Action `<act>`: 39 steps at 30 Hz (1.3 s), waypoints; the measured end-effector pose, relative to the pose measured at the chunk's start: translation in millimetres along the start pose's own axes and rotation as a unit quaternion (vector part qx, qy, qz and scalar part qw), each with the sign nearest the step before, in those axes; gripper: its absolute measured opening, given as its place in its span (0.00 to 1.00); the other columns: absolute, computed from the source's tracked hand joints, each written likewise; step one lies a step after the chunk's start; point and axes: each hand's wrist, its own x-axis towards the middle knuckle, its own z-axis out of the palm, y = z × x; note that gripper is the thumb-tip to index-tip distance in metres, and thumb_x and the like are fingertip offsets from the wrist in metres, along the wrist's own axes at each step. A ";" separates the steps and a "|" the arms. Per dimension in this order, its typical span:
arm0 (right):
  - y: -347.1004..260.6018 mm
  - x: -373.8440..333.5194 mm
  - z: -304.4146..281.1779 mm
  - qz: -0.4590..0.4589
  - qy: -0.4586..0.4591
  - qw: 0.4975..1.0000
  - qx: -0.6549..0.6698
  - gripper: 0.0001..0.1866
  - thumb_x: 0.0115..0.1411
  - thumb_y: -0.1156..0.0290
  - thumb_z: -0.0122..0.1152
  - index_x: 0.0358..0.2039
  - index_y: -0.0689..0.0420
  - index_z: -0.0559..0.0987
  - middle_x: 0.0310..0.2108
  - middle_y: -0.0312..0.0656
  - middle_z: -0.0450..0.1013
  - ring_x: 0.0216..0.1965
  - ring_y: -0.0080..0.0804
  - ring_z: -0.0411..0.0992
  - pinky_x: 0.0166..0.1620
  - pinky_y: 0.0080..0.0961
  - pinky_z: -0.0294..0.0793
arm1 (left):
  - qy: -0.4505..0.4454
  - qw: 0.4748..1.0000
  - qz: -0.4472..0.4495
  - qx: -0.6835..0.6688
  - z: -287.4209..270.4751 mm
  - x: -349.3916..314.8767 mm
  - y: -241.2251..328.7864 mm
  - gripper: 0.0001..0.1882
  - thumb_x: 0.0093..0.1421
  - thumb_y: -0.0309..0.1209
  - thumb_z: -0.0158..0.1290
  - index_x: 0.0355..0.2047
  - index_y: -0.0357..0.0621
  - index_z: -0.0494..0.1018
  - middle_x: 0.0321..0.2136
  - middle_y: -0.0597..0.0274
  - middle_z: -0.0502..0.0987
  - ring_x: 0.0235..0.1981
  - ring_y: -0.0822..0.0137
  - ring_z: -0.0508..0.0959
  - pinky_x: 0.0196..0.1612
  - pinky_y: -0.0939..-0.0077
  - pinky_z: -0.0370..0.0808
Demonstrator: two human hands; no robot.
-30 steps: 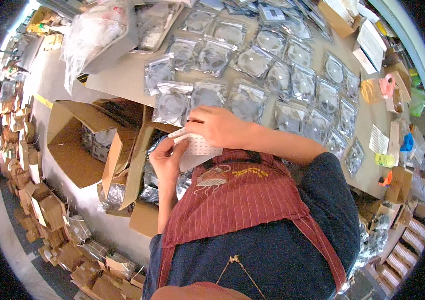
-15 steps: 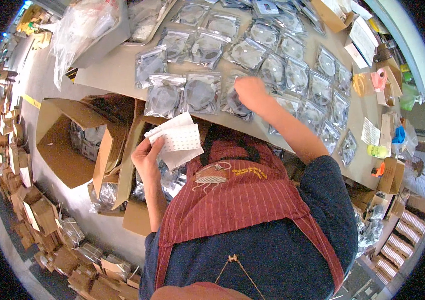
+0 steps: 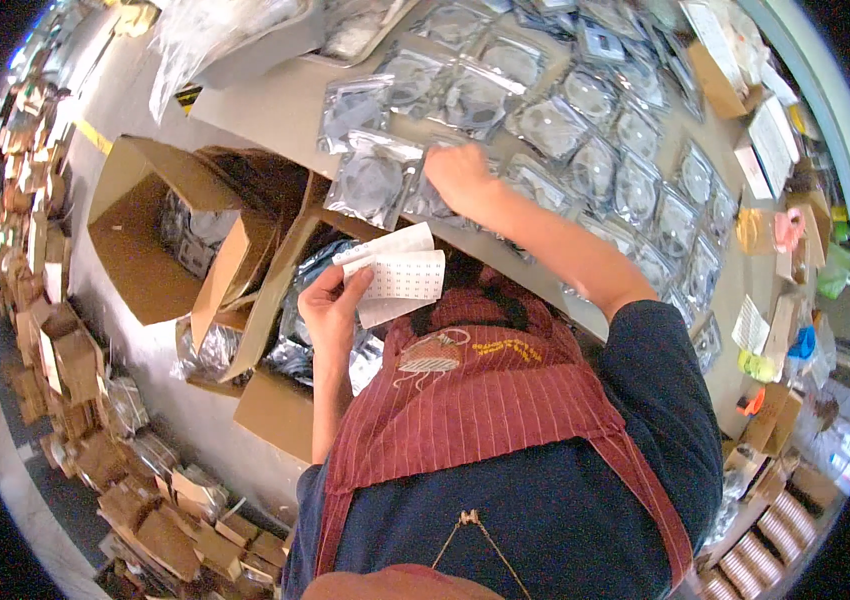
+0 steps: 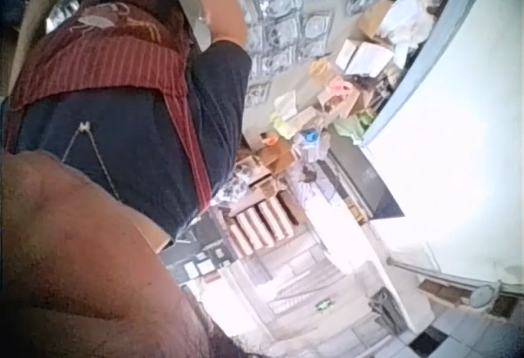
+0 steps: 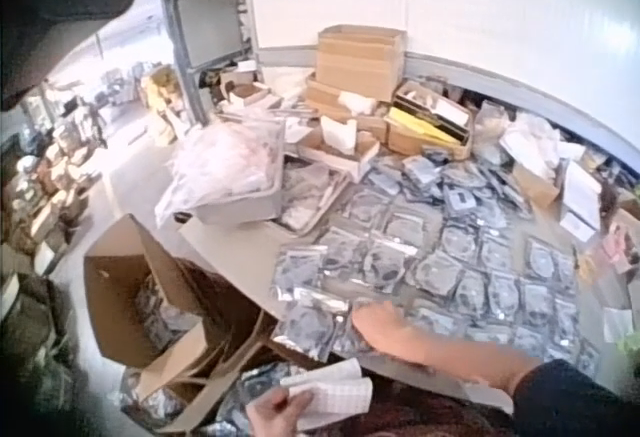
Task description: The person organizes numerous small silver-pouched items on a table, consulting a printed checklist while moving the pouches into various cardboard boxes on the floor.
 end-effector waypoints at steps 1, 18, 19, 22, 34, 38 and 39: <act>0.1 11.3 -3.8 0.001 -0.014 1.000 -0.007 0.12 0.48 0.75 0.64 0.35 0.61 0.76 0.32 0.49 0.79 0.36 0.47 0.79 0.35 0.45 0.77 | 0.003 1.000 -0.012 0.010 -2.9 -1.8 4.6 0.08 0.57 0.22 0.62 0.37 0.32 0.81 0.28 0.72 0.79 0.30 0.82 0.72 0.34 0.86 0.69; -67.7 77.1 -6.6 -0.084 0.053 0.995 -0.012 0.15 0.56 0.71 0.60 0.43 0.63 0.73 0.41 0.51 0.75 0.44 0.48 0.76 0.44 0.40 0.78 | 0.038 0.991 0.030 0.125 -8.2 3.1 -0.5 0.08 0.55 0.22 0.63 0.36 0.33 0.81 0.26 0.68 0.79 0.28 0.80 0.73 0.32 0.83 0.69; -59.8 70.8 -21.5 -0.107 0.061 0.992 0.025 0.16 0.55 0.70 0.62 0.43 0.63 0.74 0.39 0.50 0.76 0.43 0.49 0.76 0.44 0.41 0.78 | 0.039 0.988 0.040 0.147 -7.9 3.0 4.7 0.08 0.55 0.22 0.63 0.35 0.33 0.81 0.26 0.68 0.79 0.28 0.80 0.73 0.32 0.83 0.69; -49.1 51.9 -47.9 -0.229 0.002 0.940 0.254 0.13 0.54 0.68 0.65 0.38 0.60 0.76 0.35 0.47 0.76 0.39 0.49 0.76 0.43 0.41 0.76 | 0.035 0.978 0.082 0.187 -5.8 7.0 5.5 0.07 0.53 0.22 0.63 0.33 0.33 0.81 0.25 0.60 0.79 0.27 0.73 0.75 0.32 0.79 0.71; -63.9 -16.7 -51.4 -0.290 0.073 0.899 0.321 0.05 0.56 0.73 0.59 0.32 0.58 0.74 0.33 0.45 0.71 0.38 0.48 0.73 0.40 0.41 0.74 | -0.001 0.972 0.119 0.202 14.3 26.1 8.7 0.08 0.52 0.25 0.64 0.33 0.37 0.82 0.31 0.51 0.82 0.28 0.59 0.82 0.32 0.71 0.76; -65.2 -21.5 -41.1 -0.283 0.117 0.914 0.265 0.05 0.55 0.74 0.59 0.33 0.58 0.74 0.35 0.45 0.70 0.39 0.46 0.73 0.41 0.39 0.75 | -0.004 0.981 0.079 0.180 15.6 29.9 3.1 0.09 0.52 0.26 0.65 0.33 0.36 0.82 0.25 0.52 0.81 0.23 0.66 0.79 0.29 0.72 0.74; -65.2 -22.5 -42.3 -0.286 0.117 0.915 0.261 0.05 0.55 0.74 0.59 0.33 0.58 0.74 0.35 0.45 0.70 0.39 0.46 0.73 0.41 0.38 0.76 | -0.005 0.981 0.068 0.180 15.0 30.8 1.7 0.09 0.52 0.27 0.65 0.33 0.36 0.82 0.24 0.52 0.80 0.22 0.68 0.77 0.29 0.73 0.73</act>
